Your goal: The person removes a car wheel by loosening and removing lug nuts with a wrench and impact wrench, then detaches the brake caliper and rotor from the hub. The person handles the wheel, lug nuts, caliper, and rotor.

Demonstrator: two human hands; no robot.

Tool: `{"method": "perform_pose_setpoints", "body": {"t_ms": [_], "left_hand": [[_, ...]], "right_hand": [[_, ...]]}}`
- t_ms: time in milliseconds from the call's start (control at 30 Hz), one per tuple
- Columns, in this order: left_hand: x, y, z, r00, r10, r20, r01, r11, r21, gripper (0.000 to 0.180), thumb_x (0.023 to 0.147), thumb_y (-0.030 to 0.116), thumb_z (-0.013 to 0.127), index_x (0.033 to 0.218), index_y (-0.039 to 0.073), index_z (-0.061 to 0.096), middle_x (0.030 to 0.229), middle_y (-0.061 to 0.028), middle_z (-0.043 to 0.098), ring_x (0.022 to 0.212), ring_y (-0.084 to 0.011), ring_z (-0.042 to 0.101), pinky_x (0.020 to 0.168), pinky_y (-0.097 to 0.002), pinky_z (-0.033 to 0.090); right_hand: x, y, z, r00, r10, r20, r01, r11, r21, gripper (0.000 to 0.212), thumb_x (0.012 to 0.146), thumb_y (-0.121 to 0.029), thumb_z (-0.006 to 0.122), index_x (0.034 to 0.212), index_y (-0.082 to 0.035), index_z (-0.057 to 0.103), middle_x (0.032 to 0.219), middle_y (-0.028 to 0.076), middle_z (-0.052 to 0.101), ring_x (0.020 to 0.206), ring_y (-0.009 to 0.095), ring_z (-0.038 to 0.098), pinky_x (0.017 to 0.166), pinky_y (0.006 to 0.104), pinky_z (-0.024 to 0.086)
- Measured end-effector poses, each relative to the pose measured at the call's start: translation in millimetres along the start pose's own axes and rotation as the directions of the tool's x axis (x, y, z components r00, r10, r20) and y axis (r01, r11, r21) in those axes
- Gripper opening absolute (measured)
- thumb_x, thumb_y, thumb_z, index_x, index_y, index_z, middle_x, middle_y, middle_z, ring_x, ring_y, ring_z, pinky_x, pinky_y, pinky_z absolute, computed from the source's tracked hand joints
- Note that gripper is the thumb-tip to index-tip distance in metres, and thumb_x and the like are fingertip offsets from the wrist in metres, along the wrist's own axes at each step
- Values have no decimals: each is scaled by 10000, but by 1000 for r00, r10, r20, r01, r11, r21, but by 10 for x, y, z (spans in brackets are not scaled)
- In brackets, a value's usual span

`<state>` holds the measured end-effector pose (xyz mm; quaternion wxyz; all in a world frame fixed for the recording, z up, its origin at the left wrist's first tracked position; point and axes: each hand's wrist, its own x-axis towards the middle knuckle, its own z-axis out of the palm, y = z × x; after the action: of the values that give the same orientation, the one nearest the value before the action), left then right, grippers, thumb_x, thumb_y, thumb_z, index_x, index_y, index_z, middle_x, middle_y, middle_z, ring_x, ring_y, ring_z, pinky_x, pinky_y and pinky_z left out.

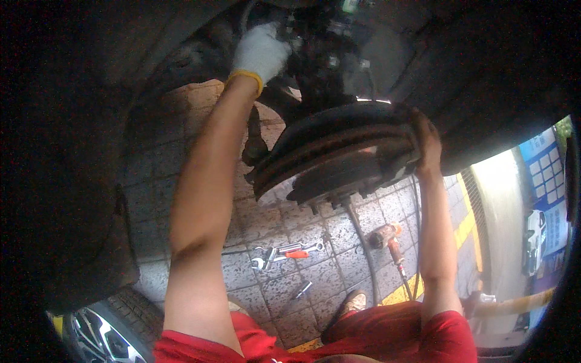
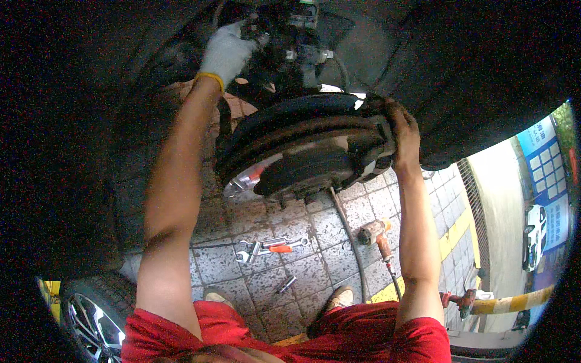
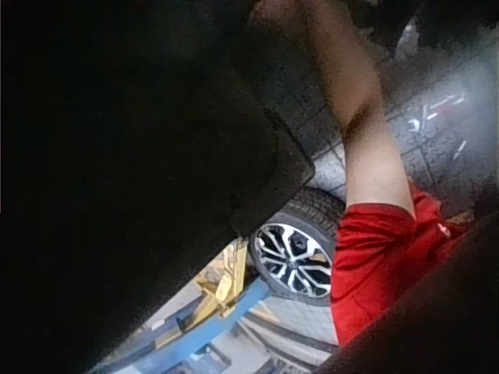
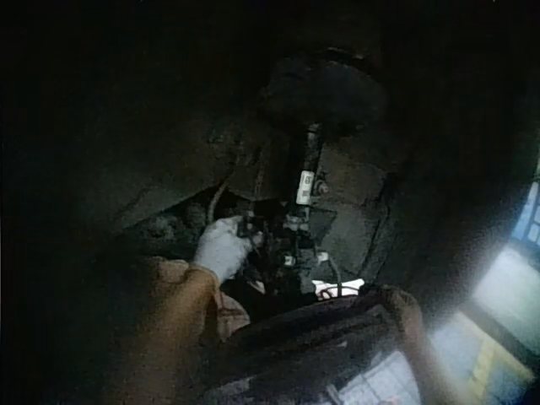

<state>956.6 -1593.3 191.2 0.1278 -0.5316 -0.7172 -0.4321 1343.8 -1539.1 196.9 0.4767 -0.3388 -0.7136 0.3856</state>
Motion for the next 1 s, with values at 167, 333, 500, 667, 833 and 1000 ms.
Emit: {"method": "perform_pose_setpoints", "body": {"t_ms": [167, 333, 500, 667, 833, 1000], "left_hand": [[-141, 81, 16, 995, -15, -100, 3, 993, -116, 552, 925, 398, 708, 1287, -18, 685, 1206, -271, 702, 1108, -417, 687, 996, -471, 544], [-60, 63, -57, 996, -89, 11, 89, 993, -76, 498, 963, 423, 648, 1284, 46, 702, 1212, -232, 711, 1131, -432, 669, 1013, -496, 531], [-49, 99, -69, 998, 63, -6, -62, 991, 123, 443, 965, 328, 654, 1258, -3, 685, 1190, -219, 713, 1124, -390, 666, 985, -482, 532], [-60, 194, -140, 999, -53, -8, 53, 997, -50, 475, 958, 357, 675, 1293, 20, 678, 1203, -231, 705, 1091, -393, 679, 937, -459, 560], [-24, 91, -135, 998, 52, -19, -53, 996, -75, 513, 975, 411, 657, 1306, 19, 664, 1240, -254, 682, 1125, -416, 659, 934, -483, 560], [-27, -49, -22, 996, 71, 55, -78, 986, 148, 516, 1001, 480, 610, 1181, 9, 717, 1154, -291, 689, 1068, -467, 658, 934, -535, 527]], "right_hand": [[25, 107, -24, 998, -37, 42, 34, 996, 83, 344, 1073, -294, 578, 1221, -11, 707, 1131, 92, 730, 983, 183, 684, 887, 307, 540], [49, 210, -68, 995, -97, -14, 96, 995, -30, 354, 1069, -295, 576, 1246, -16, 702, 1145, 99, 735, 1007, 192, 692, 905, 305, 544], [42, 156, -48, 996, -84, -29, 81, 992, -92, 356, 1067, -310, 573, 1228, -23, 709, 1115, 94, 736, 963, 181, 687, 870, 306, 545], [27, 25, 10, 997, 55, -57, -51, 996, 74, 360, 1064, -323, 578, 1193, -13, 708, 1071, 80, 730, 922, 174, 681, 842, 305, 543], [1, -31, 27, 998, 65, -25, -63, 996, 69, 343, 1058, -306, 595, 1190, -10, 708, 1075, 88, 732, 929, 182, 685, 844, 312, 547], [-4, -23, 21, 993, 103, -54, -98, 990, 100, 339, 1056, -306, 604, 1183, -11, 711, 1077, 87, 732, 928, 175, 680, 839, 305, 542]]}}
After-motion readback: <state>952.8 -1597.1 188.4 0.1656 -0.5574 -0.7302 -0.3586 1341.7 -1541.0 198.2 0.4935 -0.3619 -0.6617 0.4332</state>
